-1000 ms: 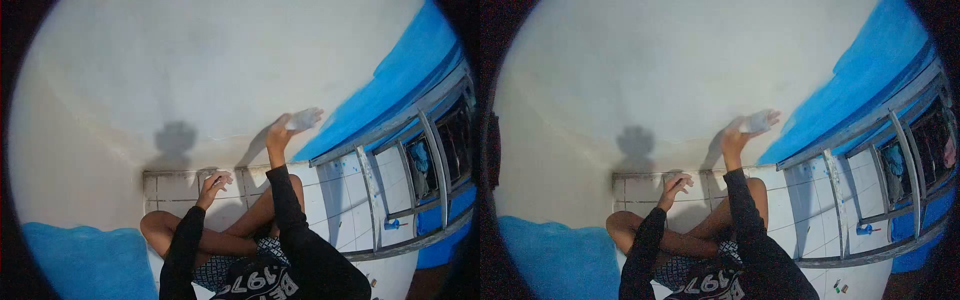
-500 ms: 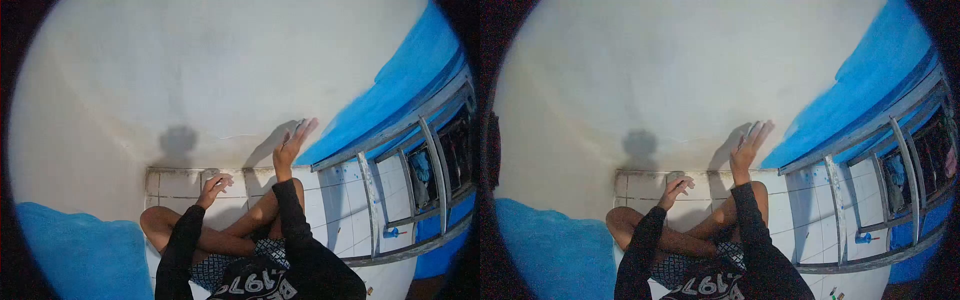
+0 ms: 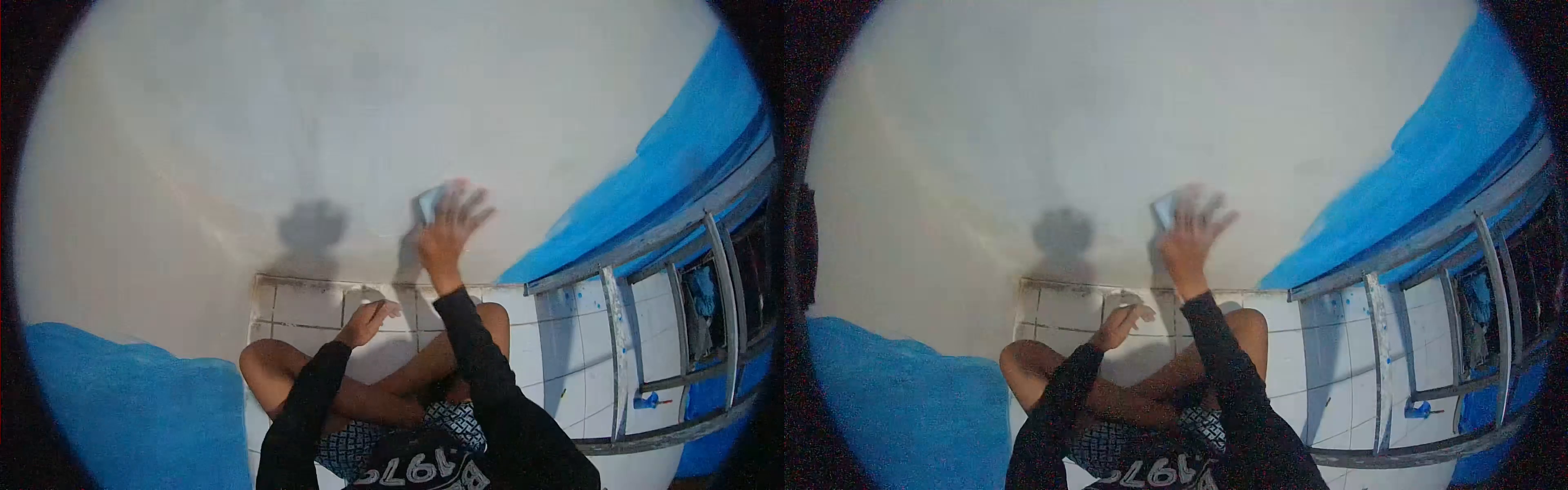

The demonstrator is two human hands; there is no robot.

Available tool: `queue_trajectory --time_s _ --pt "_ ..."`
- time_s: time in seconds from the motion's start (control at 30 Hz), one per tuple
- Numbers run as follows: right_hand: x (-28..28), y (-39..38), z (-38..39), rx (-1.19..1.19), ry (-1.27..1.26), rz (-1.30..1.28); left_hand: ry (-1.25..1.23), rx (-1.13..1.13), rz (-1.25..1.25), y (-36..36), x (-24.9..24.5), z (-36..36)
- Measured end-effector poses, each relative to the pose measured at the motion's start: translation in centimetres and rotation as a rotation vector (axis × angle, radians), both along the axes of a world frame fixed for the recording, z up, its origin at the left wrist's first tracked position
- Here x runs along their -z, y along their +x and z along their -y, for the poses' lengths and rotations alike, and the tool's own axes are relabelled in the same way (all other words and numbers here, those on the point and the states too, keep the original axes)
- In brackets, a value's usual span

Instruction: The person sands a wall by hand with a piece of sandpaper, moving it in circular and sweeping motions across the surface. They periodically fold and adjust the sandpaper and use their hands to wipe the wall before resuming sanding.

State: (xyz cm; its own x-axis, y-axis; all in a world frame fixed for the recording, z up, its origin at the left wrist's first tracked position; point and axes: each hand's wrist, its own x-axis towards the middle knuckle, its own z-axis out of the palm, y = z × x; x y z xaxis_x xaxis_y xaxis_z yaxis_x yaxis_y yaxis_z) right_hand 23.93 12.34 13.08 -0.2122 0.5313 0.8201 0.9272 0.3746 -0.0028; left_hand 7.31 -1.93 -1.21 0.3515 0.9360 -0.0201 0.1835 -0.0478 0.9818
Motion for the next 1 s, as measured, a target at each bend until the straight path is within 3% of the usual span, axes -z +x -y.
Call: queue_trajectory --time_s 0.03,0.07,0.13,0.2,0.27,0.3,0.33,0.47,0.53,0.57,0.6,0.67,0.7,0.77,0.9,0.97,1.0 --pt "-0.7 0.9 -0.2 -0.002 0.048 -0.256 0.044 -0.008 -0.079 -0.2 -0.1 0.0" --pt "-1.1 1.8 -0.3 -0.017 0.051 -0.251 0.049 -0.022 -0.074 -0.3 0.0 -0.1" --pt "-1.8 2.7 0.1 -0.006 0.051 -0.507 -0.077 -0.133 0.096 0.0 -0.6 0.0" --pt "-2.4 -0.2 0.3 -0.008 0.050 -0.498 -0.108 -0.178 0.057 -0.2 -0.4 -0.6" --pt "-3.0 -1.9 0.1 -0.006 0.073 -0.506 -0.105 -0.263 0.255 -0.8 0.1 -1.6" --pt "-2.9 -1.8 0.2 -0.019 0.096 -0.386 -0.105 -0.309 0.286 -1.0 0.1 -1.8" --pt "-3.0 -1.5 0.1 -0.031 0.121 -0.265 -0.097 -0.307 0.288 -1.0 -0.4 -1.8" --pt "-5.5 4.0 -1.6 -0.088 0.186 -0.183 -0.006 -0.502 0.393 -1.2 -1.8 -3.5" --pt "-9.4 4.0 -1.3 -0.111 0.266 -0.431 -0.047 -0.583 0.353 -1.7 -2.9 -3.7" --pt "-10.0 2.4 -1.7 -0.254 0.354 -0.512 0.005 -0.658 0.326 -1.6 -3.8 -3.6" --pt "-9.1 1.1 -1.5 -0.253 0.354 -0.512 0.005 -0.657 0.326 -1.7 -3.8 -3.3" --pt "-7.3 -0.4 -2.2 -0.208 0.367 0.046 0.000 -0.684 0.381 -1.8 -4.0 -3.5" --pt "-7.3 -0.5 -1.9 -0.204 0.376 0.044 0.009 -0.679 0.381 -1.9 -4.0 -3.6" --pt "-7.0 -0.6 -1.2 -0.235 0.324 0.353 -0.002 -0.669 0.421 -2.0 -3.6 -3.6" --pt "-14.2 1.3 -2.8 -0.204 0.309 0.232 0.018 -0.710 0.389 -2.5 -3.1 -2.9" --pt "-18.4 0.6 -2.4 -0.201 0.393 -0.054 -0.024 -0.744 0.364 -2.7 -4.3 -2.8" --pt "-18.1 0.3 -2.2 -0.198 0.397 -0.052 -0.021 -0.741 0.367 -2.5 -3.1 -3.1"
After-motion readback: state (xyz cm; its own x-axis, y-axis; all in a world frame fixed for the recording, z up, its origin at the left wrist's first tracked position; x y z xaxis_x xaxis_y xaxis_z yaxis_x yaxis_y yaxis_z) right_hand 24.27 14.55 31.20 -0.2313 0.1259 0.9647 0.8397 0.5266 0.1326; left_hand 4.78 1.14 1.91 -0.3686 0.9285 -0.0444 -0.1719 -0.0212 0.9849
